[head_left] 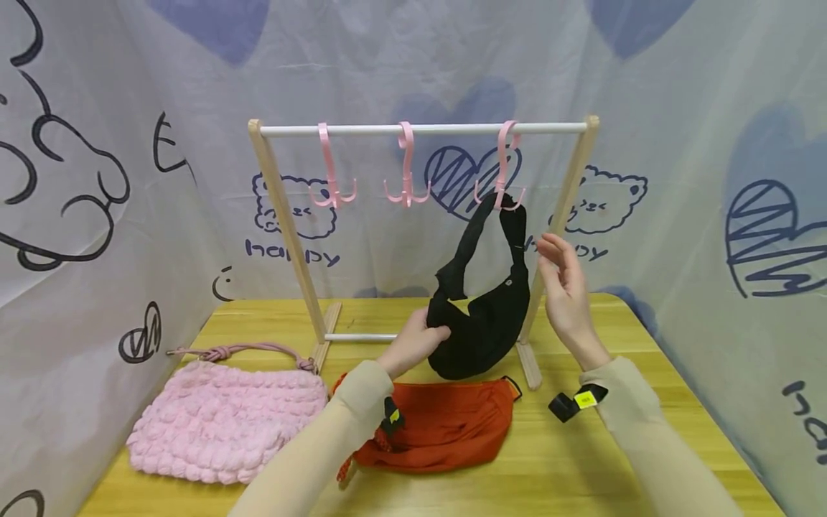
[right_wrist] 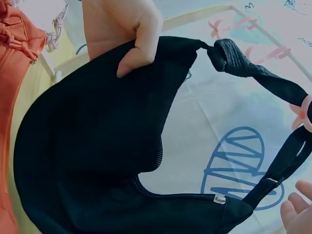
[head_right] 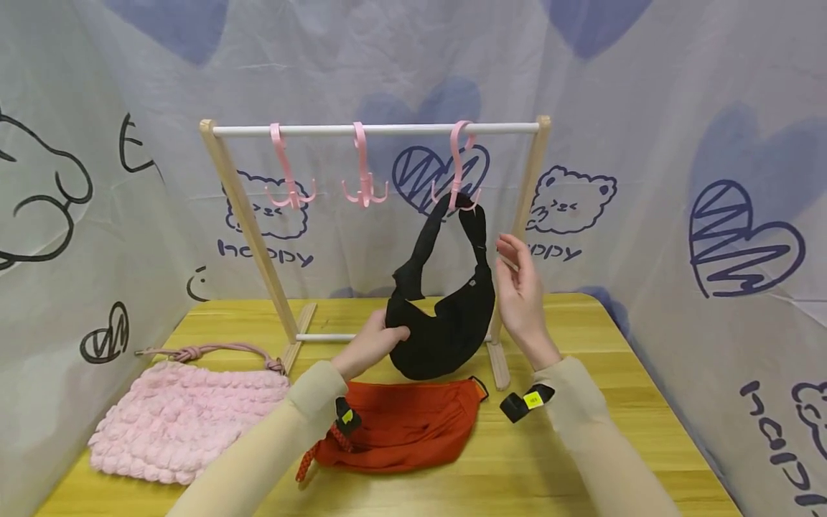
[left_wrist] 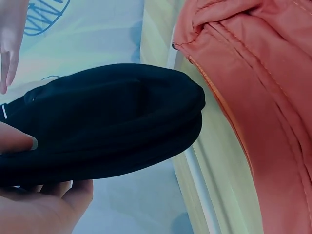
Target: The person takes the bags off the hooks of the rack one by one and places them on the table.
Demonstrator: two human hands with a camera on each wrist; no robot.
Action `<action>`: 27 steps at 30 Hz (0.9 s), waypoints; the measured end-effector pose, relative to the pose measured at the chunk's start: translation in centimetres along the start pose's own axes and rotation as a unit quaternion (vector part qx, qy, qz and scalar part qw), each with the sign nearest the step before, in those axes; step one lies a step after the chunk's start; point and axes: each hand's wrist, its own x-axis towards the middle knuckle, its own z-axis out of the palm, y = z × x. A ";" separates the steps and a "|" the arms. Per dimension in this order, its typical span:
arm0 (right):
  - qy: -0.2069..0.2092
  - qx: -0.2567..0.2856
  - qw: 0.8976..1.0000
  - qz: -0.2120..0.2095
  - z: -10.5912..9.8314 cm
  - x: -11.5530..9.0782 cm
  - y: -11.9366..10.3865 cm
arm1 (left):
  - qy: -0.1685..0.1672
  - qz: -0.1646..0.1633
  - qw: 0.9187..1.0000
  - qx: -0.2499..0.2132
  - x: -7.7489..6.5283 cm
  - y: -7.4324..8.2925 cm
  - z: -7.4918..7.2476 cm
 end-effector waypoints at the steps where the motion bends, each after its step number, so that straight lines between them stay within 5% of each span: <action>1: -0.002 0.002 1.000 -0.001 0.1 0.2 0.0 | 0.000 -0.007 1.000 -0.006 0.1 0.0 0.0; 14: -0.035 -0.004 0.999 -0.016 1.0 4.1 -1.3 | -0.025 -0.052 0.998 0.001 1.0 0.3 -1.6; 27: -0.030 0.023 0.999 -0.010 2.3 6.6 -1.9 | -0.028 -0.057 0.998 0.022 1.4 0.2 -1.9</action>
